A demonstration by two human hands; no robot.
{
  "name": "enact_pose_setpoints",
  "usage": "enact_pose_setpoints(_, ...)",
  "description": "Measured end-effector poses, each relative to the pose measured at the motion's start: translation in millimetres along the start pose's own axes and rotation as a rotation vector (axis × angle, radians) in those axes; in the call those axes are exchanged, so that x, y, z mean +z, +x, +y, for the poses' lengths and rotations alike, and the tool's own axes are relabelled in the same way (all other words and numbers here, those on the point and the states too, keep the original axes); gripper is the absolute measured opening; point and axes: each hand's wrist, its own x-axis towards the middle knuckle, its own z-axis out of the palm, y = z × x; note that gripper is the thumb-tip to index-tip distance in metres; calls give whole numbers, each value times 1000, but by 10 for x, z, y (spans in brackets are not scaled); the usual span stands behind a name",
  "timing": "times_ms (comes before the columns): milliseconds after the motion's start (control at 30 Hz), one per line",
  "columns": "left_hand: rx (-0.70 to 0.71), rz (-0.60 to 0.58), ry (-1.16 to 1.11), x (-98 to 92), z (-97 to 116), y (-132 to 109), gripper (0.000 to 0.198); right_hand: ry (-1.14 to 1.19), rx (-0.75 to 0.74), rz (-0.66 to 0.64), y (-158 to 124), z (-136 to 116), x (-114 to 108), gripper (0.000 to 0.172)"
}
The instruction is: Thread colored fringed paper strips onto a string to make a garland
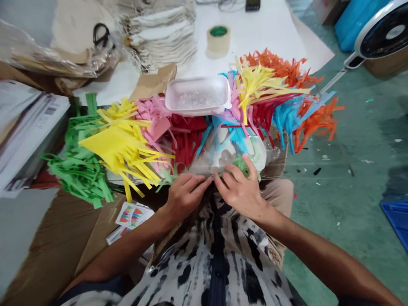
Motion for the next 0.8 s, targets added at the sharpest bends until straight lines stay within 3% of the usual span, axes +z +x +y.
enact_pose_setpoints(100,-57,19,-31,-115,98,77,19,124,30,9,5,14,-6,31)
enact_pose_setpoints(167,-189,-4,-140,-244,163,154,18,184,57,60,5,45,-59,27)
enact_pose_setpoints(233,-422,-45,-398,-391,196,247,20,183,75,132,7,80,-148,28)
enact_pose_setpoints(333,-822,-172,-976,-575,167,395,31,69,16,285,39,121,-308,39)
enact_pose_setpoints(400,-979,-291,-1337,-642,125,471,37,-13,-51,384,81,130,-402,44)
enact_pose_setpoints(467,-1051,-359,-1597,-667,97,516,37,-53,-92,441,129,122,-476,45)
enact_pose_setpoints(567,-1150,-348,-1783,-663,98,541,34,-65,-112,446,183,93,-549,46)
enact_pose_setpoints(700,-1242,-330,-1832,-658,126,551,35,-37,-153,429,232,68,-609,43)
enact_pose_setpoints(800,-1209,-343,-1792,-655,118,566,33,58,-100,449,299,73,-651,33)
